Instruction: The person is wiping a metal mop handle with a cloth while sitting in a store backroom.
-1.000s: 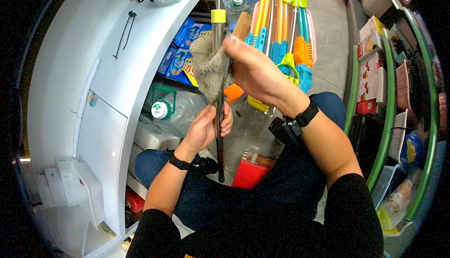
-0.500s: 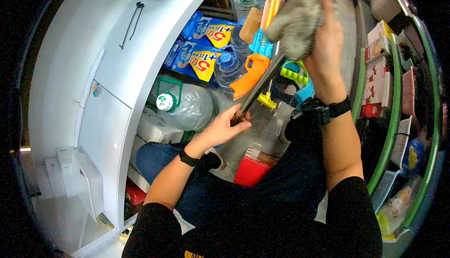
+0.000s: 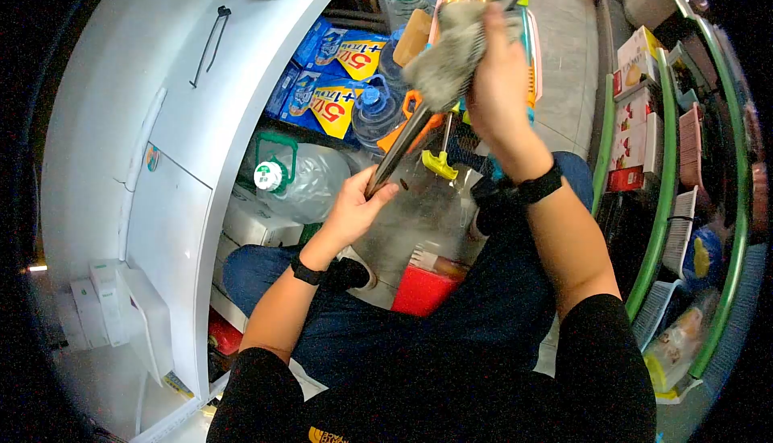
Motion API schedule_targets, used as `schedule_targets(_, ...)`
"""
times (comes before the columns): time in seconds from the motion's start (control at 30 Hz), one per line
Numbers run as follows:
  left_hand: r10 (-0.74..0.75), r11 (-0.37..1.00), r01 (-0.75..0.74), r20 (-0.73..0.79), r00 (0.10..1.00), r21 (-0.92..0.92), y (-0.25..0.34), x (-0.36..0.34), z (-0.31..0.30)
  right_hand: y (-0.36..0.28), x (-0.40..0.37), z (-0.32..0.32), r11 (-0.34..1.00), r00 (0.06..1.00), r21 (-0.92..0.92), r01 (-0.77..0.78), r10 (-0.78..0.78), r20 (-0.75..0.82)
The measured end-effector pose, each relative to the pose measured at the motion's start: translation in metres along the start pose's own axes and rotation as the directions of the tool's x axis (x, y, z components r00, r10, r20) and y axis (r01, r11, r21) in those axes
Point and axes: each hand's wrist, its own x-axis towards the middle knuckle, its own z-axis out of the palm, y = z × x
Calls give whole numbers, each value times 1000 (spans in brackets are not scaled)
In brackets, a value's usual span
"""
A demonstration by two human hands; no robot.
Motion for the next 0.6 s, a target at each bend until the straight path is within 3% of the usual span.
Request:
schedule_targets(0.07,-1,993,-1,-12,1000,-114,7,-1,-1,24,-13,17,998,999,-48,51,-51,4)
schedule_targets(0.1,-6,994,4,-19,1000,-109,7,-1,-4,30,-26,26,995,999,-92,-31,30,-10)
schedule_targets(0.17,-10,995,7,-26,1000,-102,7,1,-11,48,-50,41,984,998,-178,-20,30,56)
schedule_targets(0.2,-5,984,-1,-34,999,-181,8,1,-12,58,-60,42,980,977,-179,-91,122,172)
schedule_targets(0.23,-5,966,-7,-43,999,-258,9,0,-13,69,-75,48,975,970,-170,-146,174,168)
schedule_targets(0.27,10,968,-27,-69,998,-251,3,-3,-15,79,-84,51,987,951,-98,-127,149,270)
schedule_targets(0.33,39,970,-67,-122,992,-233,-8,-11,-18,83,-102,61,982,937,3,-191,182,299)
schedule_targets(0.43,52,972,-79,-124,991,-221,-3,-12,-20,78,-95,59,974,914,-15,-228,219,341)
schedule_targets(0.53,-124,933,118,2,992,-341,12,-14,-24,58,-78,56,973,920,-49,-225,229,318)
schedule_targets(0.6,-251,919,285,155,956,-272,14,-11,-29,44,-52,44,971,964,-205,-126,169,207)
